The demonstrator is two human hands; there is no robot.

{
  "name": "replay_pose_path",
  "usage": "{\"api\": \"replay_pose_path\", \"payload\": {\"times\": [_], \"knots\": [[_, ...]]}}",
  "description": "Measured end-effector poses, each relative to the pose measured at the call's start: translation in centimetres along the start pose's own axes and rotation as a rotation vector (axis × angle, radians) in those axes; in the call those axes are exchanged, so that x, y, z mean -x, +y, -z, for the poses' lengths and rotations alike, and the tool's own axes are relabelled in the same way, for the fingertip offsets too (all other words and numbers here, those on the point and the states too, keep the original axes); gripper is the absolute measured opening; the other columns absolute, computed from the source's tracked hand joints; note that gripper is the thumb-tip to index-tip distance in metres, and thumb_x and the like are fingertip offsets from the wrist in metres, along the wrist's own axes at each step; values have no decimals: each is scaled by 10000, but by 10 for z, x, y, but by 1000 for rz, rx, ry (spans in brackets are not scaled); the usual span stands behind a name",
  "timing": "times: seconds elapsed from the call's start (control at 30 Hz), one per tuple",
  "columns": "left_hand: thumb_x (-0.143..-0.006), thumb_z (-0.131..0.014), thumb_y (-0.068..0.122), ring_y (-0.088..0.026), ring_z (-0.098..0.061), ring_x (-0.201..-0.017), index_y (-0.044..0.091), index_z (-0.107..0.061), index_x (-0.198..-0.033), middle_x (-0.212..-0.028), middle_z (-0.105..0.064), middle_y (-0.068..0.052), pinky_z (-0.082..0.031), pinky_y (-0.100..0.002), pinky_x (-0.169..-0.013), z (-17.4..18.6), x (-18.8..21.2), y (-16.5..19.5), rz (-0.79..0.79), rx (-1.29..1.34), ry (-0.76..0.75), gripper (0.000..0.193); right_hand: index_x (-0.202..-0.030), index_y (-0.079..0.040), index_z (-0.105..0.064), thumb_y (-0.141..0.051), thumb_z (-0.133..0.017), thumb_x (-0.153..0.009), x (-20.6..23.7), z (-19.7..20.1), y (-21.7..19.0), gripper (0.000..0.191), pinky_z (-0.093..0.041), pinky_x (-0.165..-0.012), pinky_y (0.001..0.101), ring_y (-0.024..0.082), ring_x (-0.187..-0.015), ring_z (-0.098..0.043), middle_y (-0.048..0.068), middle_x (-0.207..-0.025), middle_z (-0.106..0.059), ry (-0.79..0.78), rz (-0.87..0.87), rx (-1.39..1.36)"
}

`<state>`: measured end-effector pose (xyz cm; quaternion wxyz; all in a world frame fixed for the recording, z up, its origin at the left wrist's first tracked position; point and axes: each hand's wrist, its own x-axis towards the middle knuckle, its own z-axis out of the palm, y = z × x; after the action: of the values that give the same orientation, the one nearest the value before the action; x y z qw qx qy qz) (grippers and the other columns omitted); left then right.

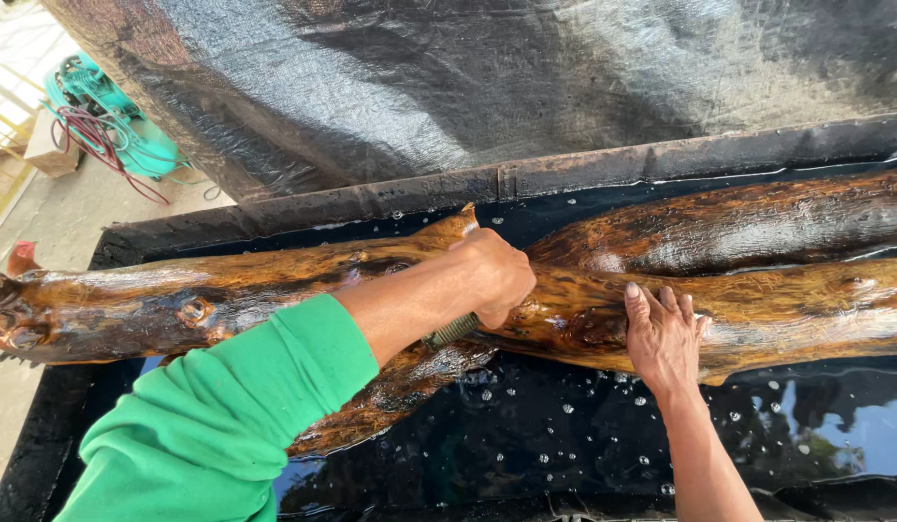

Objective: The person scrubs a large, irregular wooden log with a metal can filled with liquid in a water-filled trough. They repeatedly dip the can into the water and scrub the log's surface, moving along its length to clean different sections.

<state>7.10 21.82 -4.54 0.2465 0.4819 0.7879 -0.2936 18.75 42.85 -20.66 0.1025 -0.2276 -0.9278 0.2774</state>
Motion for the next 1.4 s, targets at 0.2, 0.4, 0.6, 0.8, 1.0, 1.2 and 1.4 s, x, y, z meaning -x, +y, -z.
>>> {"api": "replay_pose_path", "payload": {"times": [0.2, 0.4, 0.6, 0.8, 1.0, 1.2, 1.4], "knots": [[-749, -697, 157, -277, -700, -789, 110, -744, -975, -959, -718, -35, -642, -548, -695, 34, 9, 27, -56, -98, 0, 236, -1392, -141, -631, -746, -211, -973, -14, 24, -30, 848, -139, -1277, 533, 471, -1325, -495, 284, -1113, -707, -187, -39, -120], [-731, -687, 116, -274, -709, -762, 104, -747, -872, -893, -747, -62, -604, -556, -679, 10, 15, 20, -69, 3, 162, 154, -1221, -54, -714, -709, -297, -1006, -16, 21, -59, 806, -489, -1037, 559, 473, -1129, -667, 304, -1076, -744, -414, -128, 46], [-871, -587, 26, -206, -663, -542, 28, -703, -705, -679, -720, -129, -524, -380, -462, -132, 14, 29, -148, 359, 278, 203, -1311, -127, -684, -570, -437, -996, -32, 8, -70, 597, -483, -1040, 512, 446, -1209, -631, 252, -1231, -706, -458, 73, 123], [-947, -676, 294, -232, -610, -636, 11, -670, -943, -749, -672, -148, -509, -433, -600, -240, -8, 65, -139, 741, 359, 283, -1345, -149, -669, -533, -470, -1007, -23, -14, -86, 549, -479, -1062, 491, 400, -1239, -629, 207, -1274, -695, -442, 27, 125], [-1059, -552, 316, -329, -652, -863, 11, -618, -1032, -1011, -677, -206, -568, -456, -742, -290, -42, 70, -72, 1187, 254, 314, -1416, -205, -632, -604, -385, -1032, -14, -28, -100, 606, -529, -1004, 523, 414, -1182, -668, 238, -1231, -709, -356, -130, 92], [-997, -597, 406, -250, -636, -863, 55, -608, -1019, -993, -681, -154, -506, -444, -764, -306, -54, 88, -1, 1480, 320, 352, -1362, -168, -674, -560, -435, -1034, -13, -38, -100, 564, -522, -980, 529, 446, -1175, -642, 240, -1224, -703, -236, -78, 76], [-1073, -598, 531, -267, -434, -768, -32, -511, -961, -812, -433, -128, -376, -511, -687, -313, -34, 83, 77, 1606, 236, 580, -1342, -170, -701, -545, -453, -1048, -7, -46, -113, 537, -517, -978, 538, 469, -1160, -643, 260, -1205, -706, -224, -82, 132]]}}
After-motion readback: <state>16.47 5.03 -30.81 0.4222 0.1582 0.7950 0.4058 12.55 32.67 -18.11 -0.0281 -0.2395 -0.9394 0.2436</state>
